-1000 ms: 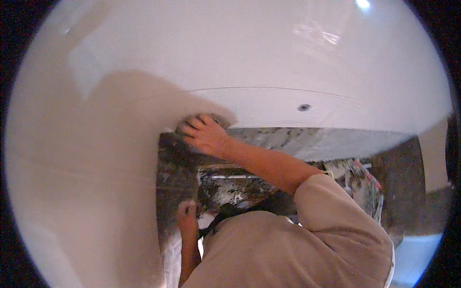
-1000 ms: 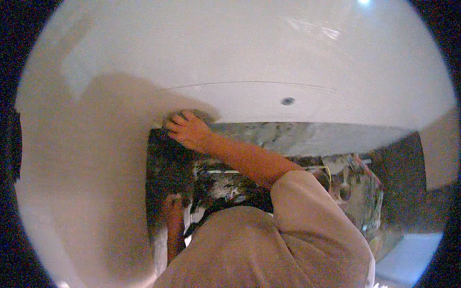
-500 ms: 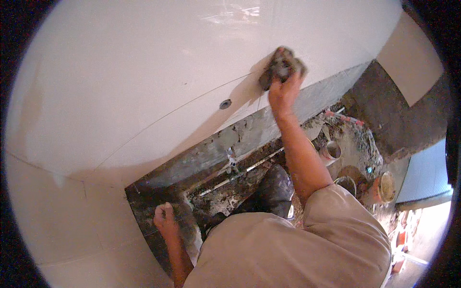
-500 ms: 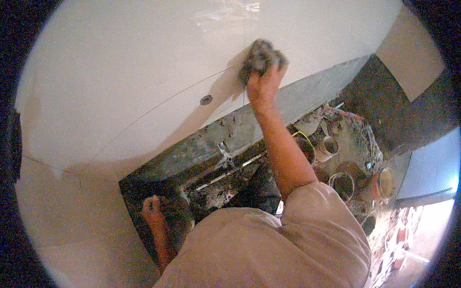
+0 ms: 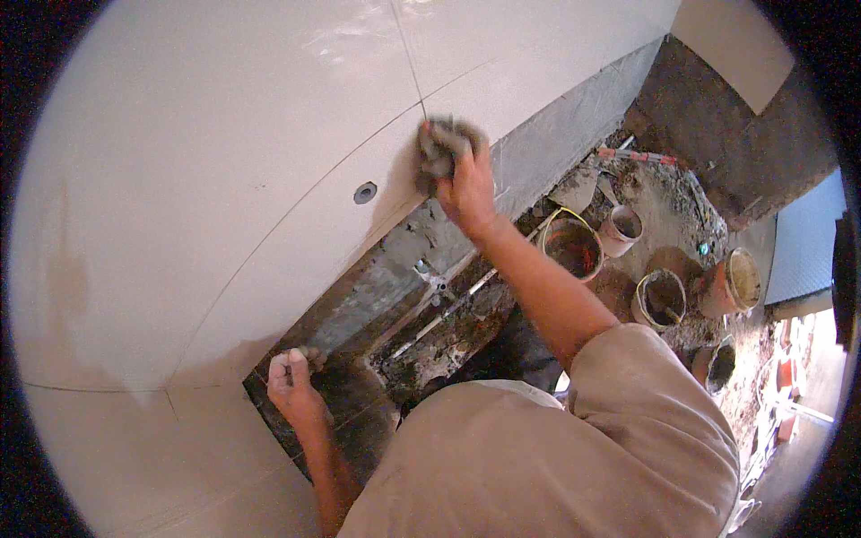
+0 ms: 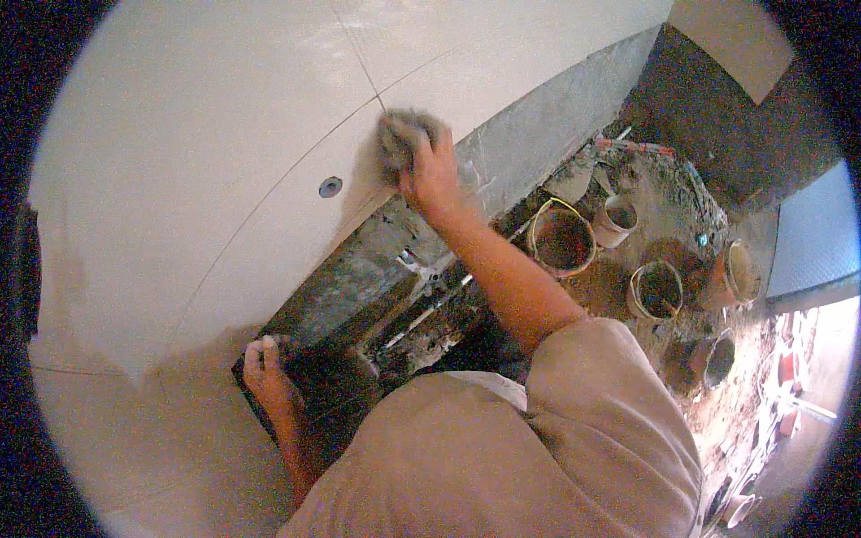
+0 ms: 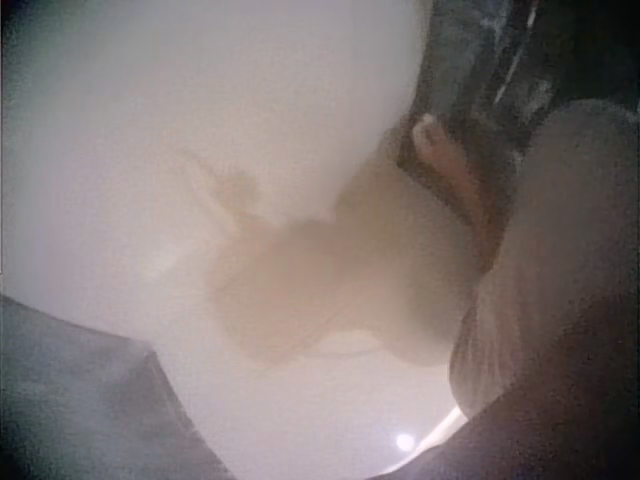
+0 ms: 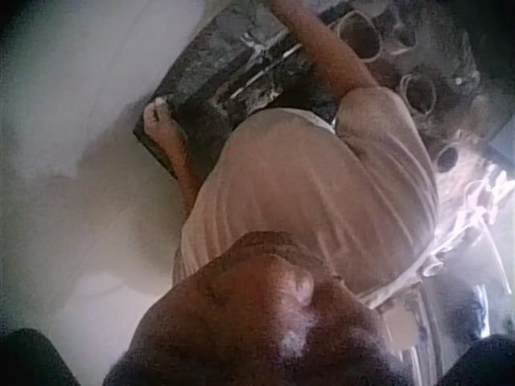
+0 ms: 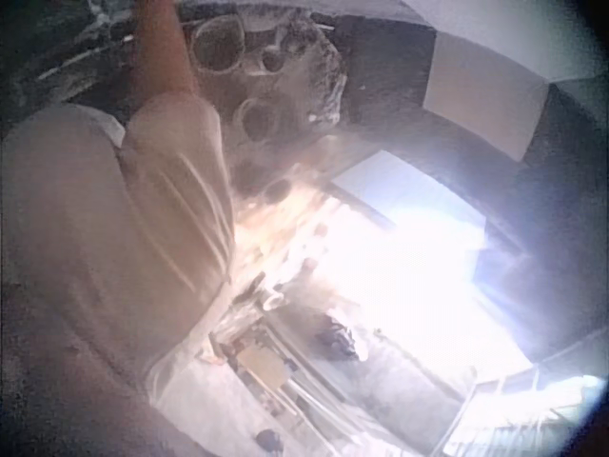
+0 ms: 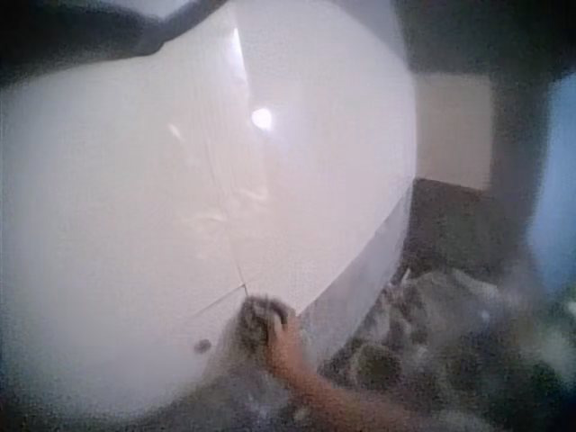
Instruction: The person uses a hammer to tap a white ceramic tile into place on a wall, ensuring it is flush with adjacent tiles. They then wipe the tile surface with a cloth to remove excess adhesive or dust. Finally, the person picks up a new tile from the floor to prepare for the next installation step.
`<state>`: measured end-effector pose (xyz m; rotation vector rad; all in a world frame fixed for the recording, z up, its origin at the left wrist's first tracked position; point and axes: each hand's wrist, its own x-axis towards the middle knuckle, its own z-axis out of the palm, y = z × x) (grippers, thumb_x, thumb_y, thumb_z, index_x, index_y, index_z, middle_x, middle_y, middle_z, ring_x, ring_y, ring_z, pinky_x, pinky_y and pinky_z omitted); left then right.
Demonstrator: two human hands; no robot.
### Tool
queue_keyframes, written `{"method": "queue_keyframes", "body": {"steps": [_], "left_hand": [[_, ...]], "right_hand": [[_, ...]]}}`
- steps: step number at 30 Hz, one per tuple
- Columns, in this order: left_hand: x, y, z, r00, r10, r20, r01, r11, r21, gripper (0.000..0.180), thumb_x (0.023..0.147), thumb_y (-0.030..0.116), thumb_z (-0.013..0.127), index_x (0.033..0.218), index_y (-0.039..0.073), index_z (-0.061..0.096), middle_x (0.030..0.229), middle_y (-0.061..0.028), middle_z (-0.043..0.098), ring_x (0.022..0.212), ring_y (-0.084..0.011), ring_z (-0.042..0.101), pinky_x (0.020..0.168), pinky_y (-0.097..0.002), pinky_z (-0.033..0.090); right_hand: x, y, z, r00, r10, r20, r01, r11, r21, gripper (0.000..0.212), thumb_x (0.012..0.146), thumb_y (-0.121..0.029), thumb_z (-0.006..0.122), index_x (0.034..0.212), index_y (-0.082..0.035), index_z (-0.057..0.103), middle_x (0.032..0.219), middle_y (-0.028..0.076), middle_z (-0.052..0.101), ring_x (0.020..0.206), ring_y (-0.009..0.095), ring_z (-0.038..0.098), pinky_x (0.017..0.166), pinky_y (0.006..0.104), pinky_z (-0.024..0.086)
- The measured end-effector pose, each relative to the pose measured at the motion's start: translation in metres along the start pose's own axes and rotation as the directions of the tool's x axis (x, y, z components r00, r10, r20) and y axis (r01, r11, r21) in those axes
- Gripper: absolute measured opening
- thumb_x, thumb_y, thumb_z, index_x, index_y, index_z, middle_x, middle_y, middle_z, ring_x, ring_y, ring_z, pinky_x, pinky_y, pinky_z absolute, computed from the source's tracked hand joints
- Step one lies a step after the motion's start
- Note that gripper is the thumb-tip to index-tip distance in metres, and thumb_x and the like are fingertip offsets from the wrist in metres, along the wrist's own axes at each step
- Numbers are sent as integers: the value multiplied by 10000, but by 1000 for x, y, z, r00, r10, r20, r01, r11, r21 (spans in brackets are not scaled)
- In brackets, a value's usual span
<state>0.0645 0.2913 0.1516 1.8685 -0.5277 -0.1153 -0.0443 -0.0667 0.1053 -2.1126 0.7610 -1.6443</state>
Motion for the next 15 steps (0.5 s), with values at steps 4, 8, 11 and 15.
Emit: {"method": "queue_keyframes", "body": {"steps": [4, 8, 11, 15], "left_hand": [[-2, -17, -4, 997, -78, -19, 76, 994, -84, 198, 997, 137, 585, 851, 5, 602, 846, -106, 678, 718, -184, 629, 678, -343, 528], [-3, -25, 3, 991, -122, 48, 126, 989, -77, 218, 1009, 140, 567, 828, 18, 583, 825, -104, 666, 716, -184, 630, 682, -338, 537], [1, -38, 17, 979, -123, 164, 131, 991, -40, 277, 1030, 171, 548, 793, 28, 557, 756, -84, 630, 674, -164, 590, 658, -331, 526], [-1, -30, 40, 942, -76, 327, 58, 996, 65, 383, 1062, 241, 501, 739, 42, 547, 648, -49, 569, 589, -142, 530, 548, -315, 454]], "right_hand": [[-71, 16, -24, 947, 256, 196, -263, 965, 8, 589, 750, 105, 561, 1294, -106, 642, 1235, 188, 578, 1209, 396, 534, 1047, 449, 443], [-72, 17, -38, 953, 285, 106, -288, 957, 16, 619, 724, 115, 555, 1289, -115, 658, 1201, 168, 617, 1206, 362, 544, 1052, 415, 436], [-59, 13, -27, 979, 154, 133, -149, 988, -50, 622, 714, 91, 585, 1297, -119, 646, 1217, 171, 614, 1209, 378, 536, 1048, 423, 438], [-82, -21, -29, 947, 118, 300, -130, 991, 21, 607, 702, 29, 633, 1294, -104, 610, 1250, 202, 588, 1193, 421, 528, 1039, 455, 441]]}}
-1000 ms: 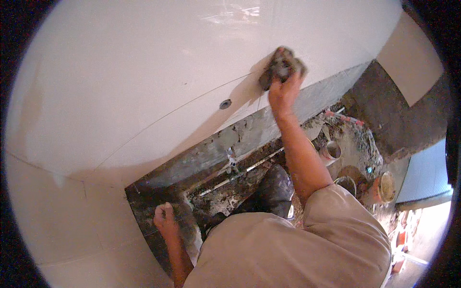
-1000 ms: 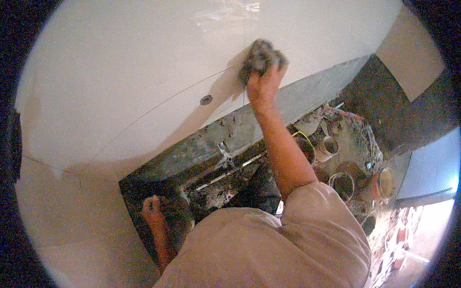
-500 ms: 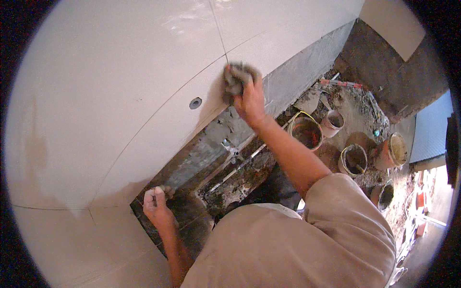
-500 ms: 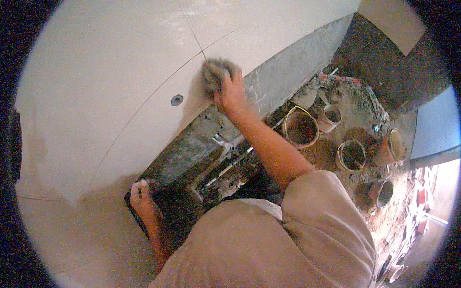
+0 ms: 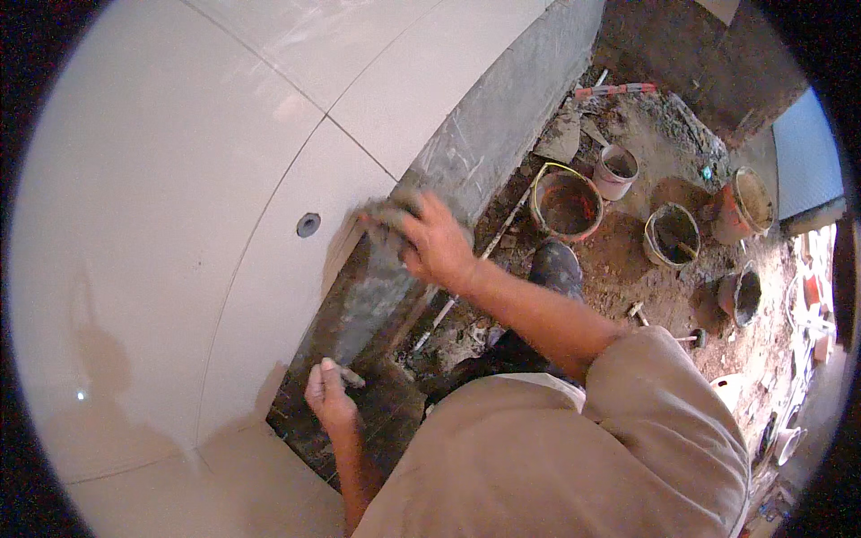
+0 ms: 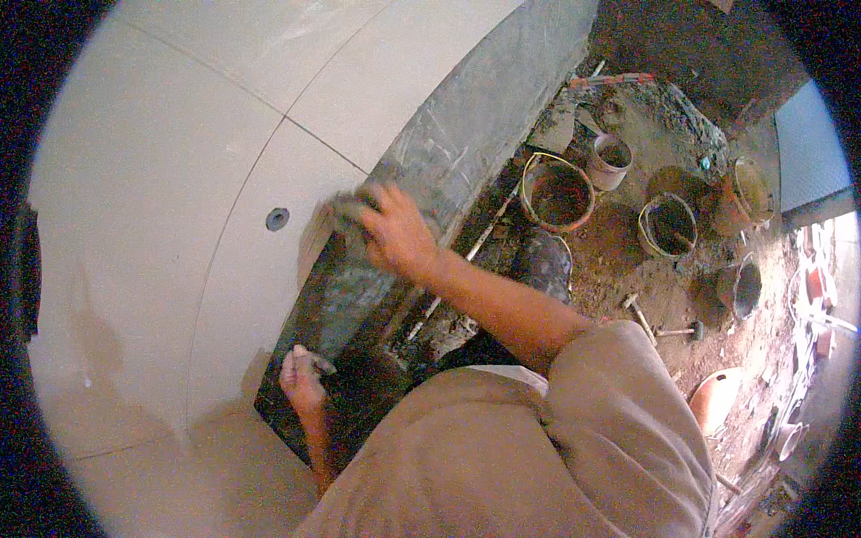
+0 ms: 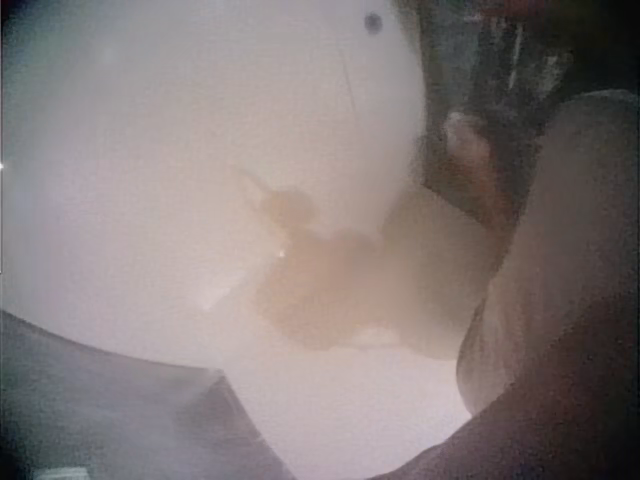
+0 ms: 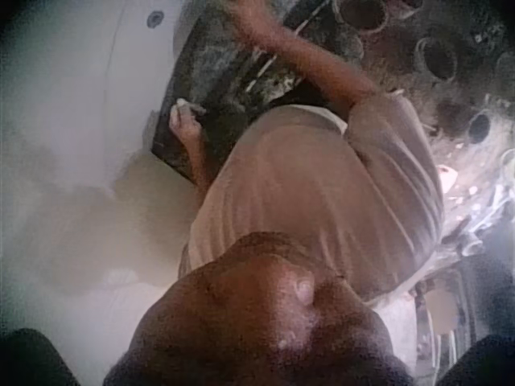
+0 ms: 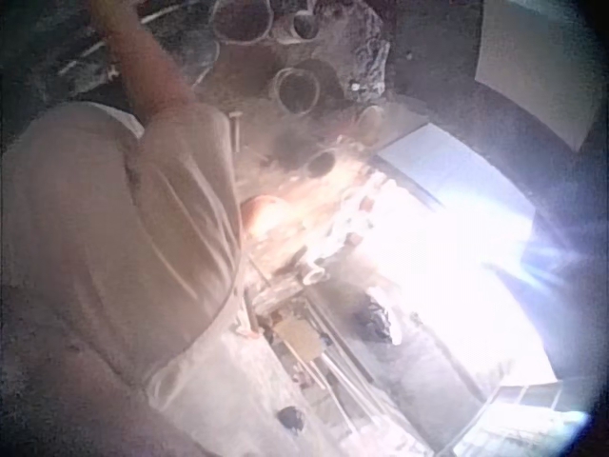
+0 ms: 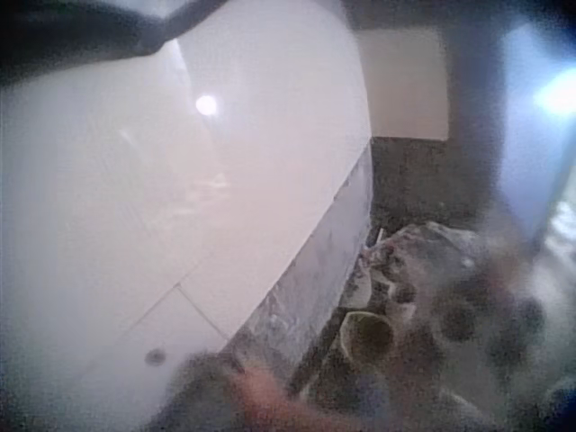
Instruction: The person uses a hammer to tap a white ceramic tile into place on a wall, ensuring it is flush with adjacent tiles. They then wipe the tile surface with a cloth to remove excess adhesive or dust. Finally, the person picks up a new tile from the floor to prepare for the next installation step.
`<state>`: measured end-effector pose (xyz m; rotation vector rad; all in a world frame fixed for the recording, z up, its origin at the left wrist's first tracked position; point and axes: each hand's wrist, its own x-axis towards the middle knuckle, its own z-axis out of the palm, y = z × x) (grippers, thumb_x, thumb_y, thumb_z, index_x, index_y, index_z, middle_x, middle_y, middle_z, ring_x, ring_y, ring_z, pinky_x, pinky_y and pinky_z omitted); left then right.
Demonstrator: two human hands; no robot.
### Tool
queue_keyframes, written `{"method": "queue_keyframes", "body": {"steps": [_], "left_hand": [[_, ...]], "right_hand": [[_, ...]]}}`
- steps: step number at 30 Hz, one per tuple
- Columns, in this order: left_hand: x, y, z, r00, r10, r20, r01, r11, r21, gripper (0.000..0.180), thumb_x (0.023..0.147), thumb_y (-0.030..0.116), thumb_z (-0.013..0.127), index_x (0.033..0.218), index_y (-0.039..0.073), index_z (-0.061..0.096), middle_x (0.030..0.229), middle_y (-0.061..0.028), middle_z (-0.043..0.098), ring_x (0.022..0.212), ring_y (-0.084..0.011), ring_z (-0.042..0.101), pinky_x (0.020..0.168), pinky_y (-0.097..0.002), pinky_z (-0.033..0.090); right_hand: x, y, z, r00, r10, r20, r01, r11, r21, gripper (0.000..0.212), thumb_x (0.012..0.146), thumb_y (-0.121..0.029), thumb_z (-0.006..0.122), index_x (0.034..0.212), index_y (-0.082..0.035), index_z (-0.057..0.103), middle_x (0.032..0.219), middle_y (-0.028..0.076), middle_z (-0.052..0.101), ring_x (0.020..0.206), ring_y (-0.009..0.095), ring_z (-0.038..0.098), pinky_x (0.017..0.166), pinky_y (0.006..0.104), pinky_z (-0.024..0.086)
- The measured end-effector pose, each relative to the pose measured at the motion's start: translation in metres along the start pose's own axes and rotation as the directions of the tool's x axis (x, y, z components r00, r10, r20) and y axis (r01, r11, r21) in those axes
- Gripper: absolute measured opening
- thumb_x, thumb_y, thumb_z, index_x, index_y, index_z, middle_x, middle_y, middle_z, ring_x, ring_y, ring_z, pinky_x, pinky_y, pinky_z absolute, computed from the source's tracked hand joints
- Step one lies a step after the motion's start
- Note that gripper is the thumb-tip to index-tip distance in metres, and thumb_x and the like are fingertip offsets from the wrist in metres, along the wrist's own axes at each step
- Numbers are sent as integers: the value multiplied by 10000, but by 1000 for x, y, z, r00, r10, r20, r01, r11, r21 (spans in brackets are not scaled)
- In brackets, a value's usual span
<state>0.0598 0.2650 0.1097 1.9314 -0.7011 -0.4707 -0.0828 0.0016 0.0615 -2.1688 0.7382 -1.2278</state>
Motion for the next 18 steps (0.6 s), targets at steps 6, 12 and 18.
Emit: {"method": "queue_keyframes", "body": {"steps": [6, 12, 18], "left_hand": [[9, -15, 53, 971, -160, 177, 179, 979, -99, 347, 1070, 250, 473, 862, 15, 621, 623, -41, 530, 521, -135, 510, 484, -306, 422], [13, -3, 125, 889, -72, 452, 107, 993, -50, 237, 1021, 101, 492, 1147, -8, 660, 984, -107, 724, 816, -161, 636, 797, -304, 501], [22, 12, 228, 697, -84, 712, -18, 991, 134, 237, 975, 121, 589, 1174, 22, 671, 1001, -59, 725, 871, -127, 596, 809, -307, 484]], "right_hand": [[-126, 16, -6, 659, 712, 244, -741, 558, 373, 475, 866, -146, 742, 1284, -1, 571, 1196, 181, 669, 1122, 346, 637, 987, 441, 503], [-127, 57, -146, 236, 898, 370, -612, -159, 775, 312, 1012, -188, 551, 1295, -64, 593, 1102, 111, 705, 927, 267, 708, 840, 436, 597], [-146, 121, -241, 256, 938, 235, -314, -149, 938, 369, 1053, -312, 455, 1313, -90, 594, 1168, 102, 703, 1017, 291, 684, 907, 468, 560]]}}
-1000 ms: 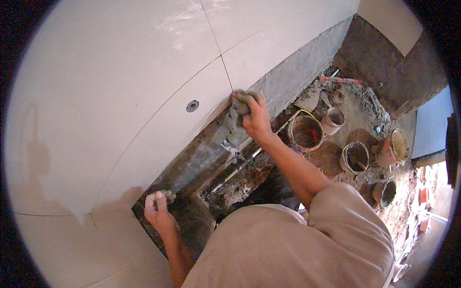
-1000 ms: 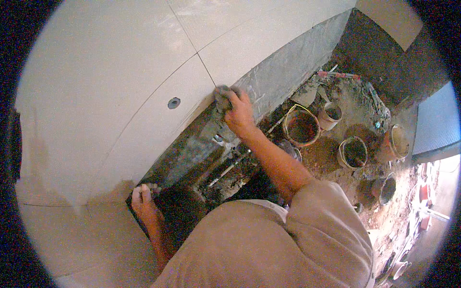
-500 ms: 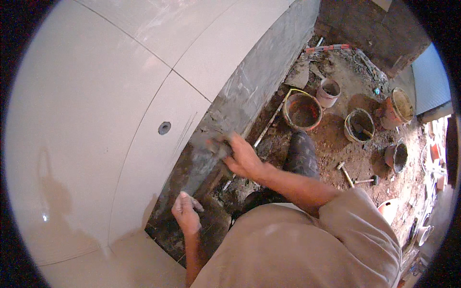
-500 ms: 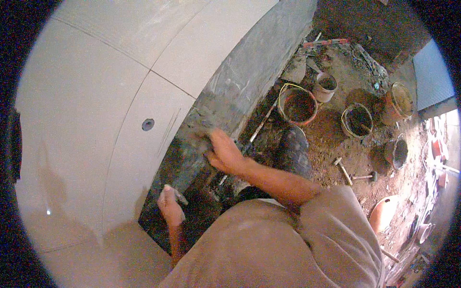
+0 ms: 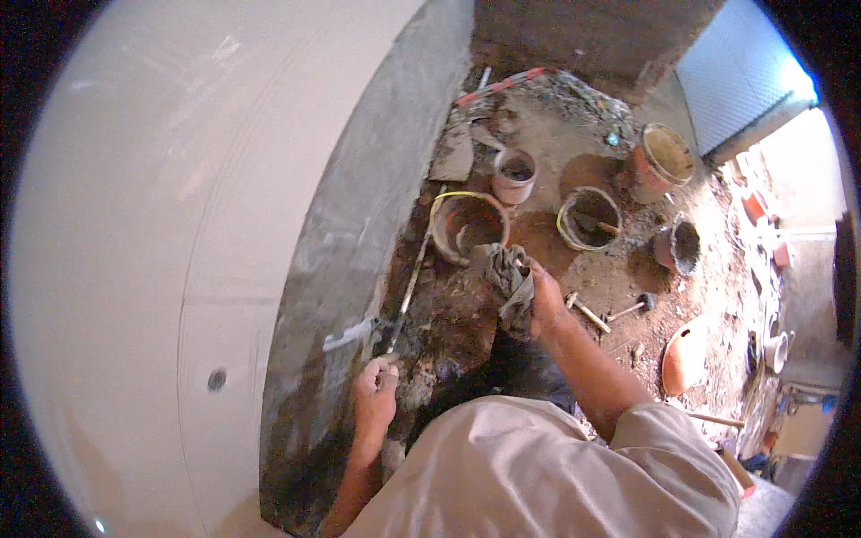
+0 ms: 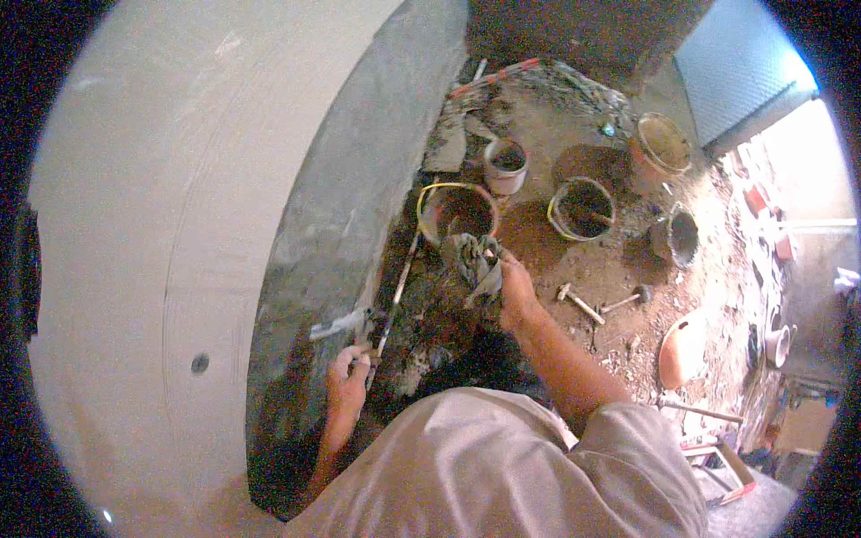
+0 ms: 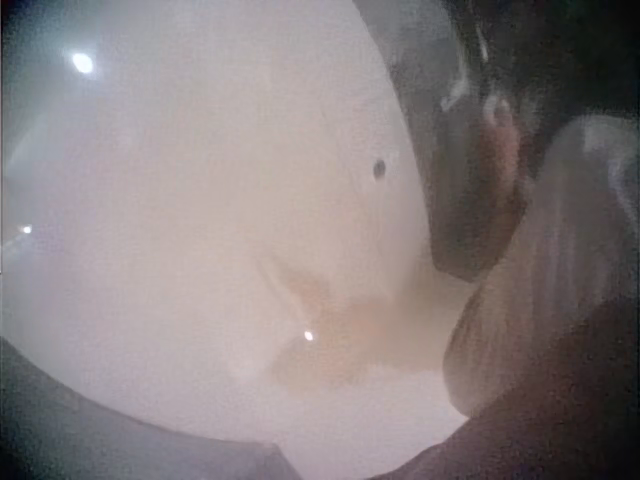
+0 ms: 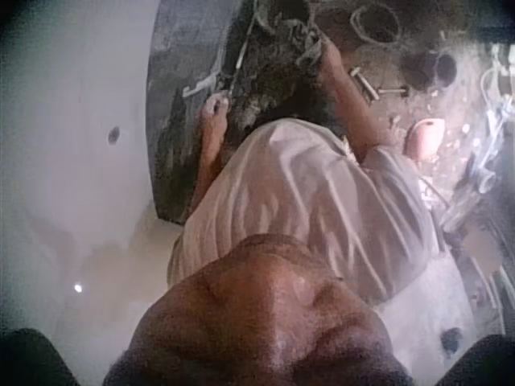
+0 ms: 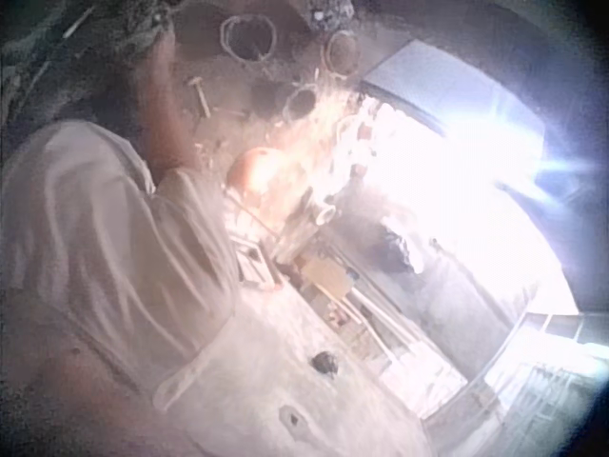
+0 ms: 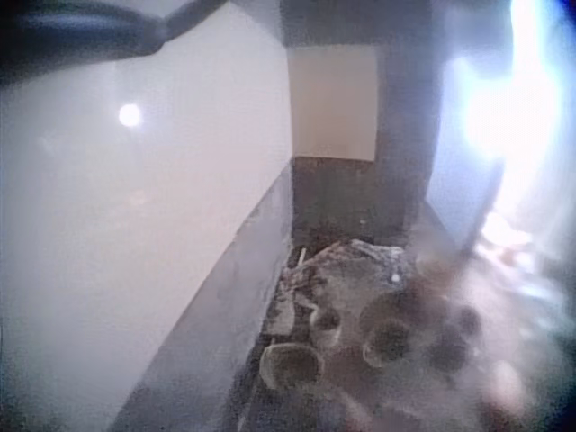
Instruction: The person uses a hammer to tap a white ceramic tile into place on a wall, ensuring it is flush with adjacent tiles. They then wipe the tile surface with a cloth to remove excess adhesive or dust. Finally, the person picks up a new tile from the floor to prepare for the next installation step.
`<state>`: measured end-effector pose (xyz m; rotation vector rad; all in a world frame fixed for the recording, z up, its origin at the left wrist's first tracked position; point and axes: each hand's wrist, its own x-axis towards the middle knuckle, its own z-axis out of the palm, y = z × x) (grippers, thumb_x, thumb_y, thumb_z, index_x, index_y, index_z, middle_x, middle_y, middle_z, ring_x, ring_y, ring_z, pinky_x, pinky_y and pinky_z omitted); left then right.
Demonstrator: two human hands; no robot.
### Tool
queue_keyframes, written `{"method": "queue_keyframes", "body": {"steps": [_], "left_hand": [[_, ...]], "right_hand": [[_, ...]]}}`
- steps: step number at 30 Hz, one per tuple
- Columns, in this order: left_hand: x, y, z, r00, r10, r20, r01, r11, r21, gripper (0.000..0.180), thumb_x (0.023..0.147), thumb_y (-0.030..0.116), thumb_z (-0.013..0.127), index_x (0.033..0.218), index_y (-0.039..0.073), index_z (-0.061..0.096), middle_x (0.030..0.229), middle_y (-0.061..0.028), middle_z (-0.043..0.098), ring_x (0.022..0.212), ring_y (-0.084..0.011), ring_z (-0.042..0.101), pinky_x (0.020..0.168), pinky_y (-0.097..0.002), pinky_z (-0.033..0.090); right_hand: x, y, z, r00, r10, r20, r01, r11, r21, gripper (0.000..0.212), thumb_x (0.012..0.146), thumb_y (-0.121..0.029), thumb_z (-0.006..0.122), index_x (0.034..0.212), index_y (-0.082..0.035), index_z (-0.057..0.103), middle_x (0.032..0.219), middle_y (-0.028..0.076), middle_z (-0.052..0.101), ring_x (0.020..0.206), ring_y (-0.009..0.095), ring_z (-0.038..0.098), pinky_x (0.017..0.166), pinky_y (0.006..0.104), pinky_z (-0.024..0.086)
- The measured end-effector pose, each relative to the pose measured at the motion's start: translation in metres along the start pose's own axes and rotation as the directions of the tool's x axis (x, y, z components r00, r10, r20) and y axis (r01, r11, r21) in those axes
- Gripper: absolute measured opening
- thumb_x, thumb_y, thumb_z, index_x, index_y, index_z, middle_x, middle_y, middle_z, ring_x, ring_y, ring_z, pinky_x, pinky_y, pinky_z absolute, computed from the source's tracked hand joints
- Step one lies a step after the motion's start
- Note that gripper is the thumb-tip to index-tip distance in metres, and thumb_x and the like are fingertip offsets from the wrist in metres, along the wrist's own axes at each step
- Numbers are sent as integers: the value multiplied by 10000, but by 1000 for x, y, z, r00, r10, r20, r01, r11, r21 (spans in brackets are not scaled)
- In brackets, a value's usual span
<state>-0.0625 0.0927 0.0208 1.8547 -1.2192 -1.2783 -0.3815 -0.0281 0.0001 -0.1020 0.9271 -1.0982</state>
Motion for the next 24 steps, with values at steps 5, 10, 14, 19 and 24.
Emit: {"method": "queue_keyframes", "body": {"steps": [5, 10, 14, 19, 24], "left_hand": [[87, 53, 68, 978, -31, 204, 2, 990, 141, 257, 972, 167, 622, 1193, 50, 681, 998, -66, 727, 857, -146, 618, 804, -318, 502], [161, 145, 126, 963, 55, 265, -119, 965, 233, 273, 979, 198, 638, 1205, 50, 683, 978, -75, 724, 855, -172, 651, 773, -340, 531], [165, 158, 160, 971, -114, 209, 113, 993, 19, 295, 983, 221, 646, 1216, 42, 669, 1002, -119, 728, 868, -207, 672, 792, -366, 545], [118, 171, 163, 985, -137, 107, 130, 989, 70, 331, 985, 253, 621, 1196, -1, 647, 1051, -207, 716, 955, -316, 703, 829, -433, 547], [57, 200, 127, 960, -187, -210, 189, 982, -11, 325, 979, 270, 635, 1135, -15, 664, 1025, -201, 718, 990, -338, 698, 869, -437, 551]], "right_hand": [[27, -65, -38, 992, 38, -118, 5, 939, 344, 462, 1025, -438, 479, 1228, -67, 663, 1079, 126, 735, 877, 276, 707, 756, 422, 584], [56, -187, -30, 965, 56, -256, -30, 994, 103, 464, 1007, -430, 541, 1280, -64, 625, 1114, 137, 723, 844, 254, 702, 686, 391, 574], [121, -256, -63, 917, -190, -350, -74, 781, -620, 576, 934, -359, 670, 1388, -24, 551, 1285, 175, 657, 1075, 297, 668, 890, 410, 539], [178, -323, -178, 982, -173, -74, -53, 125, -991, 532, 888, -255, 734, 1328, 13, 602, 1242, 184, 676, 1075, 279, 676, 889, 409, 545], [156, -349, -210, 970, 136, -202, -226, 195, -955, 499, 894, -221, 741, 1312, 11, 601, 1195, 156, 689, 981, 262, 693, 795, 401, 568]]}}
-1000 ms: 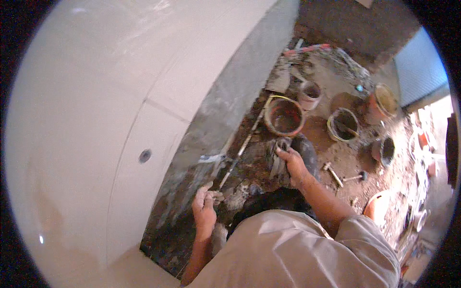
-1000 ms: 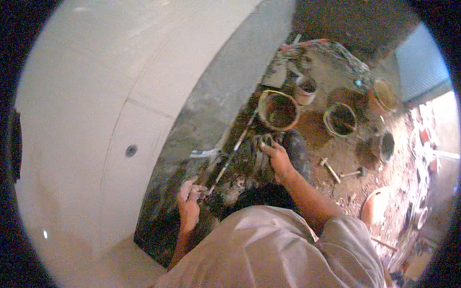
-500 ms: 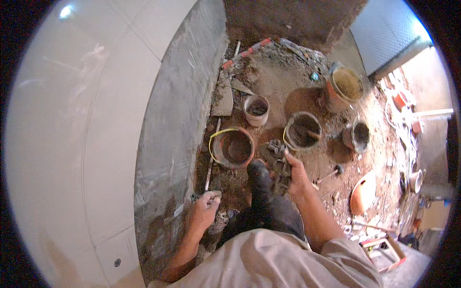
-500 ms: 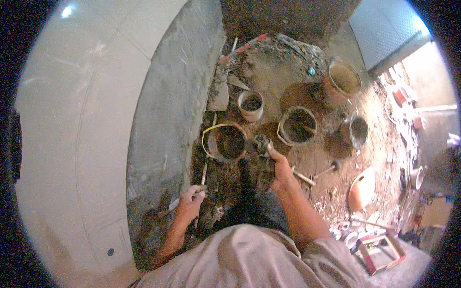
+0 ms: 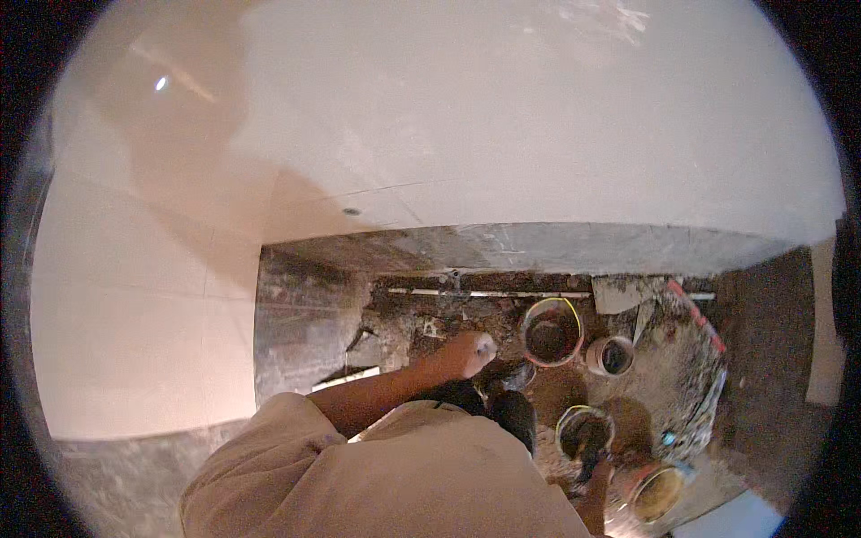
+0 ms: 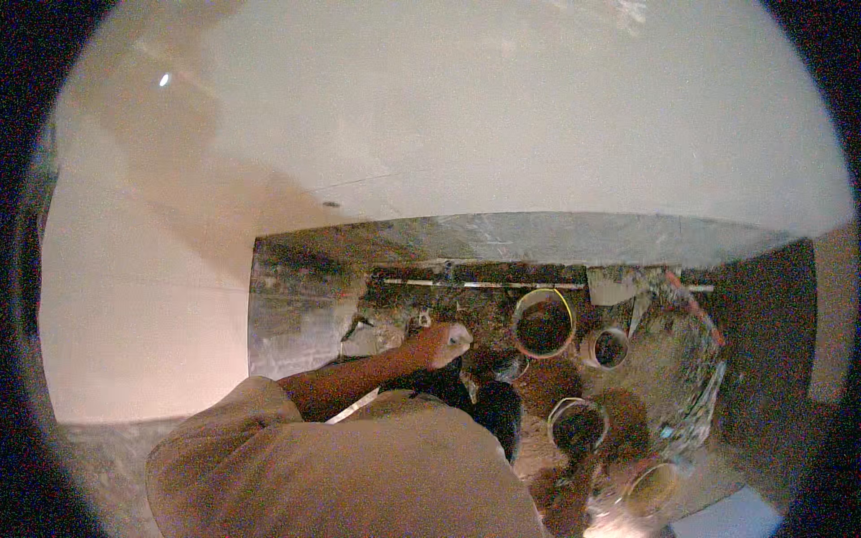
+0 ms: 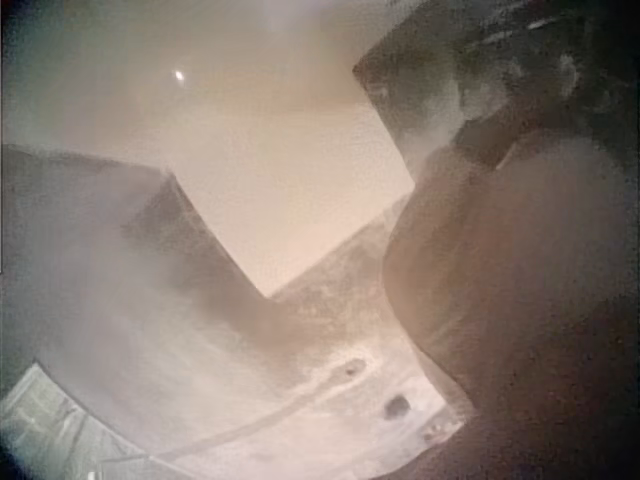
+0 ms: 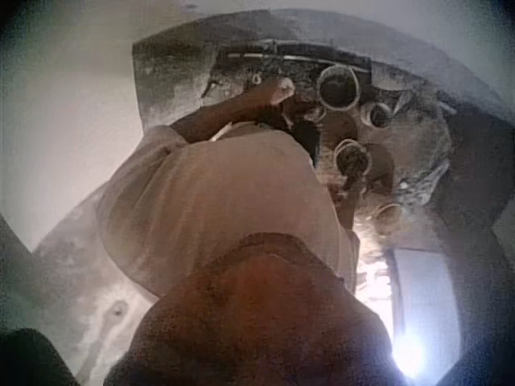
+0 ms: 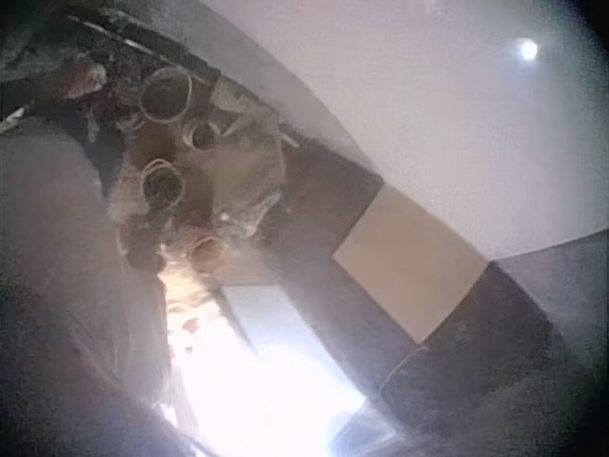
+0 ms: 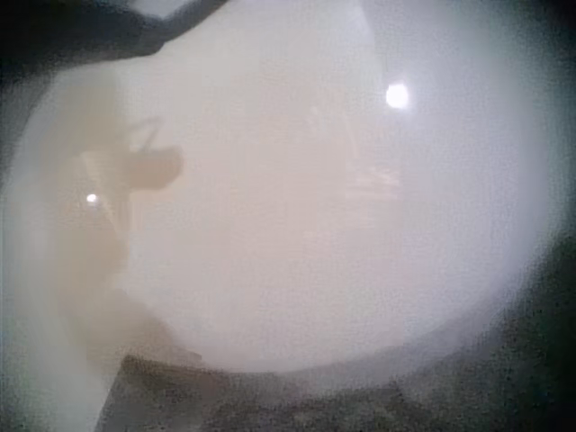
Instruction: The person uses a hammer to tap a white ceramic tile into place on a wall, ensuring it is flush with adjacent tiles. They then wipe the tile surface with a cloth to remove excess adhesive or dust. Finally, the person picks up a new tile from the floor to prepare for the next installation step.
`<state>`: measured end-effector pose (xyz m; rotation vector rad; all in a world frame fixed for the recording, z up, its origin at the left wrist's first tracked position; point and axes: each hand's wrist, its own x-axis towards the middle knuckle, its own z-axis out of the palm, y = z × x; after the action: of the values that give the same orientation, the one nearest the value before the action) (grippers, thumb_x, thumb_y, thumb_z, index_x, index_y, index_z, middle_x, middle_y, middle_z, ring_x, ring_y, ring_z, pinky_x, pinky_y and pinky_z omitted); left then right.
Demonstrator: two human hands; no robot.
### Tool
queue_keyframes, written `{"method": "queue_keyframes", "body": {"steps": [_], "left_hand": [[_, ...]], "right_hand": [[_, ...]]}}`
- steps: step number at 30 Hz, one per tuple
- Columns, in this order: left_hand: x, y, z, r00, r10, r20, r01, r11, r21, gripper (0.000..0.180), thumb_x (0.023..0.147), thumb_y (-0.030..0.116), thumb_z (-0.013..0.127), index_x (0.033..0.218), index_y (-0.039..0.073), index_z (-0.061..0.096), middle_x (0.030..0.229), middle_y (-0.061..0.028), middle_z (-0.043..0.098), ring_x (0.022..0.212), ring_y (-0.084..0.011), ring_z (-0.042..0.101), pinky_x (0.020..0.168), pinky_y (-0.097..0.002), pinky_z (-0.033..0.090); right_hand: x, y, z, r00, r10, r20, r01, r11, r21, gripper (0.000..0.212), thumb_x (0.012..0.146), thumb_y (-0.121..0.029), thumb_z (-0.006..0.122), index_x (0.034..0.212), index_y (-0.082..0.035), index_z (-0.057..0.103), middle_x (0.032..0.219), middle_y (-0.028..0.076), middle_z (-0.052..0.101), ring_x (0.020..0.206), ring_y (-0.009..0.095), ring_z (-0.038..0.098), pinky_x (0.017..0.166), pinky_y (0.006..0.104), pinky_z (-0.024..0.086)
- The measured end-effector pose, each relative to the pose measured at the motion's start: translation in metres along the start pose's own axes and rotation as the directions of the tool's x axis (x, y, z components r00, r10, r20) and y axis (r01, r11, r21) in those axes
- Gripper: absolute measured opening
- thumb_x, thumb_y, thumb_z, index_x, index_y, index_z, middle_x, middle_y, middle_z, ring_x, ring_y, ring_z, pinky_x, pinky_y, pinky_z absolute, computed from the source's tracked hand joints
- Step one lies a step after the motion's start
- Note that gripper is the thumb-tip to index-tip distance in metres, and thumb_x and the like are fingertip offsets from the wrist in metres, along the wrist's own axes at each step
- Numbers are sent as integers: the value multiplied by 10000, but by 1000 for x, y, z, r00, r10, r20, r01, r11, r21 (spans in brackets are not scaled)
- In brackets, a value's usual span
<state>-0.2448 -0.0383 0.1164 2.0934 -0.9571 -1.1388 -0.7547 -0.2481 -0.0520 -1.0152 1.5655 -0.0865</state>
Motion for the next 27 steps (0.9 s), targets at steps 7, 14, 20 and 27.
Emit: {"method": "queue_keyframes", "body": {"steps": [7, 14, 20, 27], "left_hand": [[-39, 15, -17, 897, 108, -430, -173, 978, -117, 278, 934, 241, 659, 1018, -23, 675, 963, -243, 699, 930, -401, 687, 826, -470, 531], [-136, -91, 35, 748, -206, -631, 148, 978, -145, 340, 915, 283, 669, 1046, -30, 692, 1026, -248, 706, 997, -444, 666, 940, -484, 506], [-279, -334, 171, 874, -326, -360, 475, 725, 498, 333, 882, 362, 677, 1038, 68, 698, 858, -144, 701, 832, -352, 685, 787, -475, 546], [-419, -353, 251, 863, -486, -137, 450, 618, 645, 169, 832, 248, 674, 878, 137, 792, 899, -46, 771, 854, -257, 736, 704, -403, 563]], "right_hand": [[-38, -4, 8, 990, -19, 141, 55, 965, -256, 531, 884, -243, 760, 1319, 5, 585, 1163, 148, 690, 967, 260, 690, 779, 403, 568], [-40, -68, 12, 965, -114, 235, 180, 942, -282, 565, 875, -265, 780, 1327, 0, 568, 1130, 139, 692, 953, 258, 687, 764, 405, 567], [-46, -134, 37, 919, -223, 324, 307, 921, -237, 595, 867, -284, 796, 1333, -5, 554, 1102, 131, 694, 940, 256, 684, 750, 407, 567], [-105, -114, 47, 933, -239, 270, 311, 912, -267, 434, 868, -221, 778, 1219, -24, 616, 1081, 113, 694, 908, 269, 682, 747, 412, 562]]}}
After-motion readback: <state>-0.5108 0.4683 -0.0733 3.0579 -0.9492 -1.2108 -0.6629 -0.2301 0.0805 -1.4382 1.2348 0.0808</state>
